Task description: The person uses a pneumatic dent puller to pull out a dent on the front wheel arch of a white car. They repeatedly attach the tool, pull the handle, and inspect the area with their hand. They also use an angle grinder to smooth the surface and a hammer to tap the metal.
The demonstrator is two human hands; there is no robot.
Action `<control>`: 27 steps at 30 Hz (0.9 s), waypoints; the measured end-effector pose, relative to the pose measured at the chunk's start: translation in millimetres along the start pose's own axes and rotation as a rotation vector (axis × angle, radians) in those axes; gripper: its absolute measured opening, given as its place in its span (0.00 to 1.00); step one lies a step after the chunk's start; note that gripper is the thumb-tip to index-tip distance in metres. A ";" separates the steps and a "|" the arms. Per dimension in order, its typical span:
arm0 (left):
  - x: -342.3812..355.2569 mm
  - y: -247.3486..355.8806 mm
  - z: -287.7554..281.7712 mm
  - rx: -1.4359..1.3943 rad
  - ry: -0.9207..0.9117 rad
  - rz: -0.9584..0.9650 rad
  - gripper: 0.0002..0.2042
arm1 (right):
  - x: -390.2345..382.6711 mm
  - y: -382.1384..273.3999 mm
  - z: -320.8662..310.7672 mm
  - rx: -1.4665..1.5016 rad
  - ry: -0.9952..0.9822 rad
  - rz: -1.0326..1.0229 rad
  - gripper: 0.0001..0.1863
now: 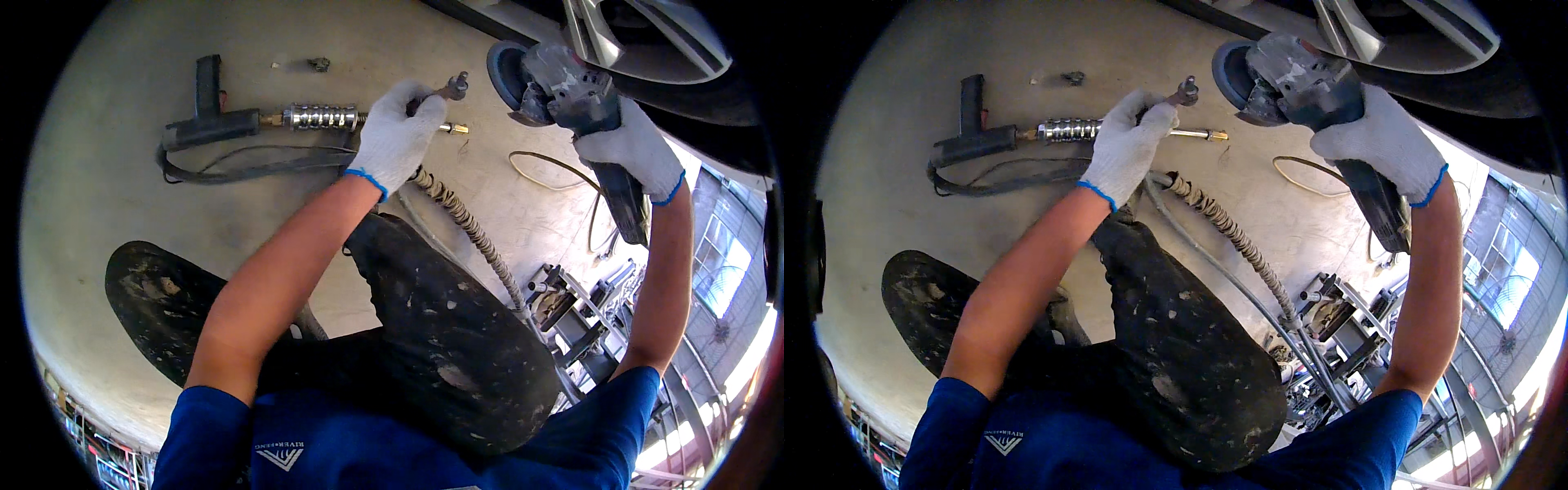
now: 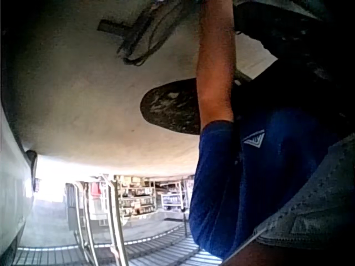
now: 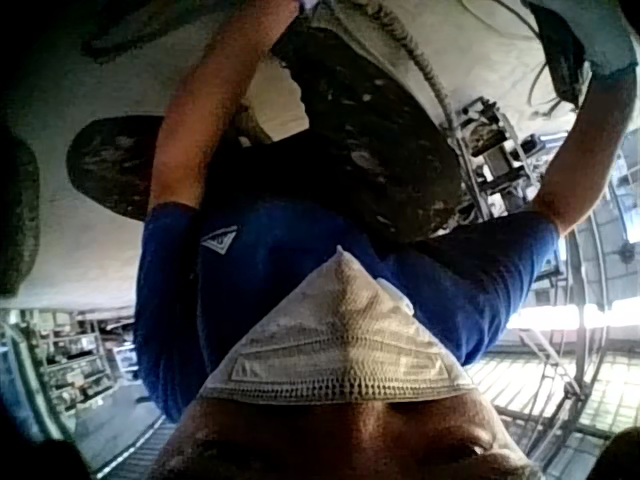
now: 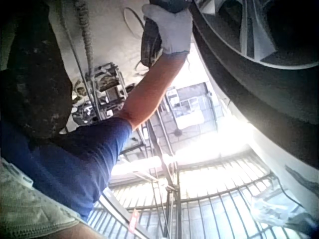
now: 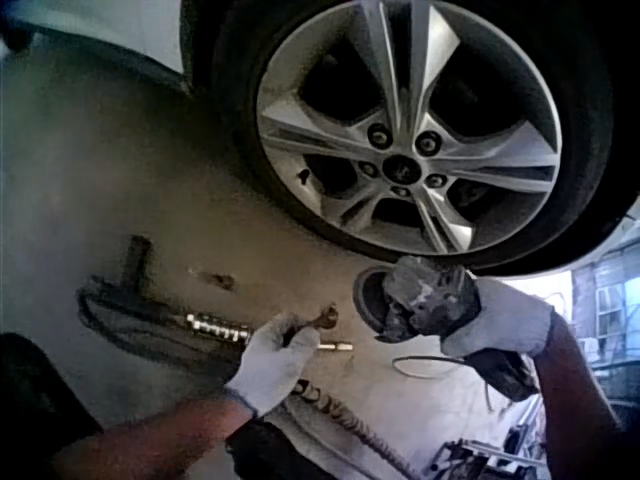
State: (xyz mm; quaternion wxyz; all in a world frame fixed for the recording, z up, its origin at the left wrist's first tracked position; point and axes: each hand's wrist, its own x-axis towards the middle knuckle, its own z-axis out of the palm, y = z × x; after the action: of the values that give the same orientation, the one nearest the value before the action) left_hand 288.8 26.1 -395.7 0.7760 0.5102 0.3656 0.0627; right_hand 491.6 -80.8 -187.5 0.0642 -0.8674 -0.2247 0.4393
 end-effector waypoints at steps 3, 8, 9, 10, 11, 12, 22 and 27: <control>-9.1 16.1 11.6 0.122 0.108 -0.003 0.15 | 5.1 -3.5 -6.8 -0.073 -0.014 -0.043 0.26; -12.5 10.7 22.5 0.097 0.148 0.038 0.12 | 8.5 -12.7 -11.7 -0.134 -0.035 -0.070 0.27; -13.1 11.3 22.5 0.101 0.153 0.030 0.12 | 9.8 -11.4 -11.7 -0.117 -0.035 -0.087 0.27; -13.5 12.0 22.1 0.135 0.166 0.035 0.12 | 10.2 -12.6 -11.4 -0.120 -0.041 -0.081 0.28; -13.5 12.7 21.4 0.169 0.180 0.040 0.12 | 10.3 -15.3 -11.0 -0.124 -0.047 -0.075 0.28; -14.2 13.9 21.8 0.201 0.190 0.044 0.12 | 9.4 -17.2 -11.4 -0.128 -0.053 -0.065 0.28; -15.6 8.3 29.8 0.219 0.204 0.134 0.13 | 12.2 -18.8 -20.1 -0.246 -0.094 -0.016 0.28; -16.1 4.9 26.7 0.305 0.201 0.154 0.11 | 10.6 -20.5 -17.5 -0.351 -0.059 0.008 0.29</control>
State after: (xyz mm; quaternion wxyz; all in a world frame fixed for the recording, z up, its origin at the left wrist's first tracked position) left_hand 295.4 1.0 -377.9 0.6423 0.6394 0.4064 0.1165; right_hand 504.0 -56.3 -178.4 -0.0967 -0.8530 -0.2962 0.4187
